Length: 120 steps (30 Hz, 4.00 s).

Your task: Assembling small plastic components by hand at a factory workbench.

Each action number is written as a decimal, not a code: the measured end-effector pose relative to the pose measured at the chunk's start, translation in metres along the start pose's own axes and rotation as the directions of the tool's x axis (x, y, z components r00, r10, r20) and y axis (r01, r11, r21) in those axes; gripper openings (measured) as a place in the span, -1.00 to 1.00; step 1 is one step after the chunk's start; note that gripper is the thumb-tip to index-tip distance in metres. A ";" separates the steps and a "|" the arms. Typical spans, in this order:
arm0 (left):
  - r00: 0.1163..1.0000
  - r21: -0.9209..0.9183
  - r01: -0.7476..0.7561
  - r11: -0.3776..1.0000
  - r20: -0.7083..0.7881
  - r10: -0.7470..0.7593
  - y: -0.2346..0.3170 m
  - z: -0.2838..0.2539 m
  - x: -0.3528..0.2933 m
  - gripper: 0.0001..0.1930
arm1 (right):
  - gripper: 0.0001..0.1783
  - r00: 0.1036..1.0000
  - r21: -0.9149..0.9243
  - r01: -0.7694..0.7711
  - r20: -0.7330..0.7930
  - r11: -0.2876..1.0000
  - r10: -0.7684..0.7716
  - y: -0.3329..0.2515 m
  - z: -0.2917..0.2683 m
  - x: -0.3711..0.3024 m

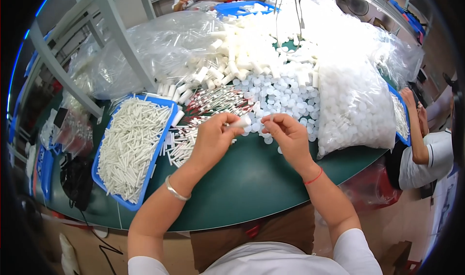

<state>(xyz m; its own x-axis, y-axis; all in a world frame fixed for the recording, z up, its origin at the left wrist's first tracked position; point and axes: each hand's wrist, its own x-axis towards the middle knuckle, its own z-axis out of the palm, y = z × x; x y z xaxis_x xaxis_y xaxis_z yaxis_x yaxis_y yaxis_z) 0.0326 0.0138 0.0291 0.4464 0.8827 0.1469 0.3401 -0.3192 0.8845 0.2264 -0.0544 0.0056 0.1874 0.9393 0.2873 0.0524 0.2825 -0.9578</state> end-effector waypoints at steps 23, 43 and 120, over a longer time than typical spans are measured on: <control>0.974 -0.384 0.217 0.897 0.148 -0.172 -0.017 -0.001 -0.060 -0.67 | -0.86 0.840 -0.391 0.529 0.364 0.753 -0.402 -0.002 0.023 -0.007; 0.761 -0.089 0.341 0.936 0.611 -0.219 0.009 -0.015 0.033 -0.40 | -0.65 0.811 -0.502 0.576 0.451 0.645 -0.373 0.003 -0.001 -0.004; 0.930 -0.512 0.295 0.807 0.346 -0.122 -0.003 0.020 -0.058 -0.56 | -0.44 0.702 0.369 -0.576 0.680 0.729 0.211 -0.005 0.030 -0.019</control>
<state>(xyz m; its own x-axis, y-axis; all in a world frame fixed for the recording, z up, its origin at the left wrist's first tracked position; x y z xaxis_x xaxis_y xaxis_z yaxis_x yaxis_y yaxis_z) 0.0224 -0.0436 0.0093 0.6602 0.7408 -0.1239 -0.0170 0.1796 0.9836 0.1931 -0.0682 0.0050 -0.5241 0.8516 0.0021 -0.4314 -0.2634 -0.8629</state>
